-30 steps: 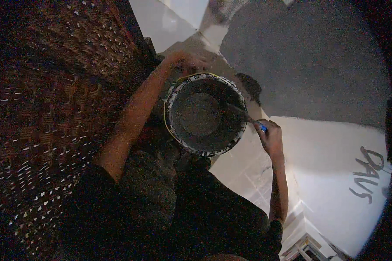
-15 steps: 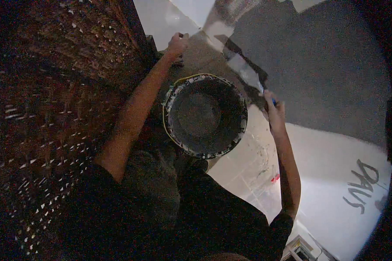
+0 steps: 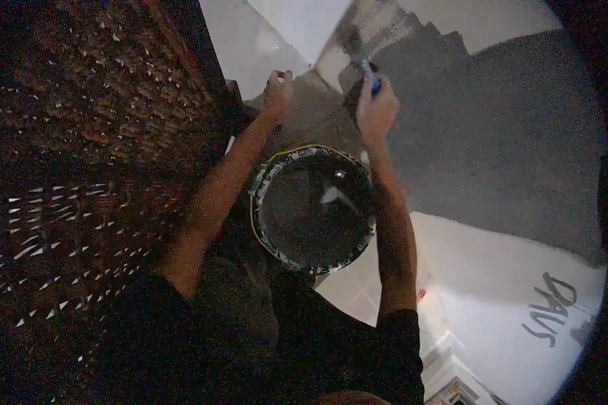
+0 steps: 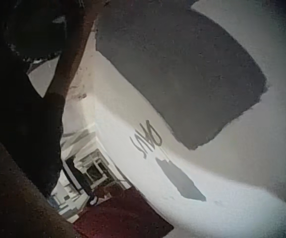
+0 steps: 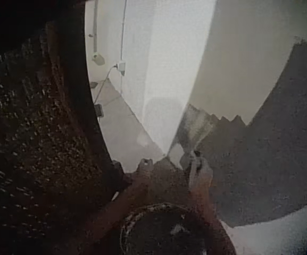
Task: Applying grey plaster to a white wall using a putty knife.
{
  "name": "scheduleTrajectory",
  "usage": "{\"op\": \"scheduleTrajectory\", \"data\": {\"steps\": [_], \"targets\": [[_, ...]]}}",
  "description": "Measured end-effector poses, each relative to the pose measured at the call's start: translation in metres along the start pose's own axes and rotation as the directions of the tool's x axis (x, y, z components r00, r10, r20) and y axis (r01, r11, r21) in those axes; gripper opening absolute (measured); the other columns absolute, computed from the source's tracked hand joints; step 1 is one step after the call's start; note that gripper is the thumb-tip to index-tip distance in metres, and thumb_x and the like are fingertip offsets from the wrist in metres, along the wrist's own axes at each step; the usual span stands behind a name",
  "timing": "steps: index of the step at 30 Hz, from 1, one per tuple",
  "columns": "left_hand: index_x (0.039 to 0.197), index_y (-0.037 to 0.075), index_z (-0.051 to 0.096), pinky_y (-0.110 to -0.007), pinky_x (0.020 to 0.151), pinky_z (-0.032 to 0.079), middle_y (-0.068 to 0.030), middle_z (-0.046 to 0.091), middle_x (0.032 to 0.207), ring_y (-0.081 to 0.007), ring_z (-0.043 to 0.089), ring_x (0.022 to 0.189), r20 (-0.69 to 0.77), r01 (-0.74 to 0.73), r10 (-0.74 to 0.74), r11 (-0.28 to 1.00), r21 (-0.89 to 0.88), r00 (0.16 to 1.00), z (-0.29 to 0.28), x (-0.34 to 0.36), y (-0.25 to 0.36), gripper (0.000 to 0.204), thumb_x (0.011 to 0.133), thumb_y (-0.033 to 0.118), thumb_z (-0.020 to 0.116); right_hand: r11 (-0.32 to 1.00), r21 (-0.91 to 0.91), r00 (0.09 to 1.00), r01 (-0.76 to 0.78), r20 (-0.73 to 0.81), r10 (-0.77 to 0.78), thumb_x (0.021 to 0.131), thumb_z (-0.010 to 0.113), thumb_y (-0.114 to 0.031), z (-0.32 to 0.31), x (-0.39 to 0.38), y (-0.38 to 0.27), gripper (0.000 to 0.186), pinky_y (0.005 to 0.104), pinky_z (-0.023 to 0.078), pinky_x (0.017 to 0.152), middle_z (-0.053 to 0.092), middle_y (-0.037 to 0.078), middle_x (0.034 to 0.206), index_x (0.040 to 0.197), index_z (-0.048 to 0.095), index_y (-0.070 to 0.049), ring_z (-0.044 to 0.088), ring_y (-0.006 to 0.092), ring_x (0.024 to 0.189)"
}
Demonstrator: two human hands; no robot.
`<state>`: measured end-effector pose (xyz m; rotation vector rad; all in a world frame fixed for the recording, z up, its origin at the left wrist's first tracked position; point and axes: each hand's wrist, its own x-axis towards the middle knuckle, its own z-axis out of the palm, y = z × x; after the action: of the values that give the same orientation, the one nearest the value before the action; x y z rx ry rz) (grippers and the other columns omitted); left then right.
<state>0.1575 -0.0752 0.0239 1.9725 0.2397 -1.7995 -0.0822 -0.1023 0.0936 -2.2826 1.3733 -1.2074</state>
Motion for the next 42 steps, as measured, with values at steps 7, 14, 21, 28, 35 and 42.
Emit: {"op": "scheduleTrajectory", "data": {"steps": [7, 14, 21, 28, 35, 42], "targets": [[0.109, -0.003, 0.062, -0.051, 0.081, 0.051, -0.0238, 0.069, 0.096, -0.0382, 0.067, 0.088, -0.478, -0.921, 0.825, 0.382, 0.079, 0.302, 0.029, 0.075, -0.04, 0.043, 0.099, 0.039, 0.06, 0.933, -0.337, 0.992, 0.126, 0.045, -0.118, 0.105, 0.053, -0.037, 0.014, 0.008, -0.052, 0.038, 0.0532, 0.053, 0.064, 0.071, 0.023, 0.08, 0.112, 0.068, -0.003, 0.07, 0.0416, 0.072], [0.103, -0.003, 0.055, -0.052, 0.077, 0.05, -0.0243, 0.065, 0.088, -0.0389, 0.065, 0.084, -0.125, -0.485, 0.471, 0.866, -0.122, 0.873, 0.012, -0.014, -0.003, 0.041, 0.103, 0.038, 0.057, 0.889, -0.457, 0.993, 0.016, -0.095, -0.066, 0.102, 0.06, -0.037, -0.084, -0.027, -0.012, 0.033, 0.0495, 0.053, 0.061, 0.071, 0.018, 0.079, 0.106, 0.07, -0.006, 0.069, 0.0393, 0.069], [0.105, -0.003, 0.056, -0.05, 0.076, 0.05, -0.025, 0.065, 0.091, -0.0387, 0.066, 0.085, -0.392, -0.96, 0.893, 0.269, 0.071, 0.221, 0.041, 0.024, -0.036, 0.042, 0.104, 0.039, 0.056, 0.923, -0.356, 0.989, 0.148, 0.024, -0.149, 0.102, 0.062, -0.033, -0.073, -0.017, -0.043, 0.031, 0.0458, 0.054, 0.067, 0.07, 0.019, 0.081, 0.1, 0.07, -0.004, 0.07, 0.0377, 0.073], [0.106, -0.001, 0.061, -0.044, 0.071, 0.052, -0.0163, 0.065, 0.086, -0.0295, 0.067, 0.076, -0.266, -0.993, 0.957, -0.106, 0.049, -0.115, 0.042, 0.029, -0.039, 0.044, 0.105, 0.043, 0.054, 0.894, -0.382, 0.957, 0.233, -0.074, -0.281, 0.104, 0.057, -0.035, -0.008, 0.026, -0.064, 0.034, 0.0481, 0.054, 0.065, 0.068, 0.02, 0.077, 0.098, 0.068, -0.004, 0.069, 0.0395, 0.071], [0.103, -0.001, 0.064, -0.041, 0.075, 0.051, -0.0145, 0.064, 0.08, -0.0237, 0.063, 0.074, -0.23, -0.97, 0.943, 0.226, -0.09, 0.241, 0.046, -0.013, -0.037, 0.048, 0.104, 0.045, 0.052, 0.909, -0.412, 0.911, 0.056, -0.351, -0.215, 0.098, 0.069, -0.037, -0.063, -0.004, -0.028, 0.037, 0.0422, 0.056, 0.061, 0.073, 0.02, 0.08, 0.099, 0.075, 0.0, 0.072, 0.0356, 0.067], [0.104, 0.0, 0.065, -0.044, 0.076, 0.051, -0.0182, 0.066, 0.082, -0.0293, 0.066, 0.078, -0.256, -0.953, 0.918, 0.278, -0.124, 0.301, 0.051, 0.01, -0.027, 0.047, 0.104, 0.044, 0.049, 0.992, -0.071, 0.927, -0.103, -0.37, 0.07, 0.091, 0.08, -0.02, -0.064, -0.022, -0.06, 0.024, 0.0316, 0.056, 0.065, 0.076, 0.015, 0.082, 0.102, 0.078, 0.001, 0.072, 0.0179, 0.068]]}}
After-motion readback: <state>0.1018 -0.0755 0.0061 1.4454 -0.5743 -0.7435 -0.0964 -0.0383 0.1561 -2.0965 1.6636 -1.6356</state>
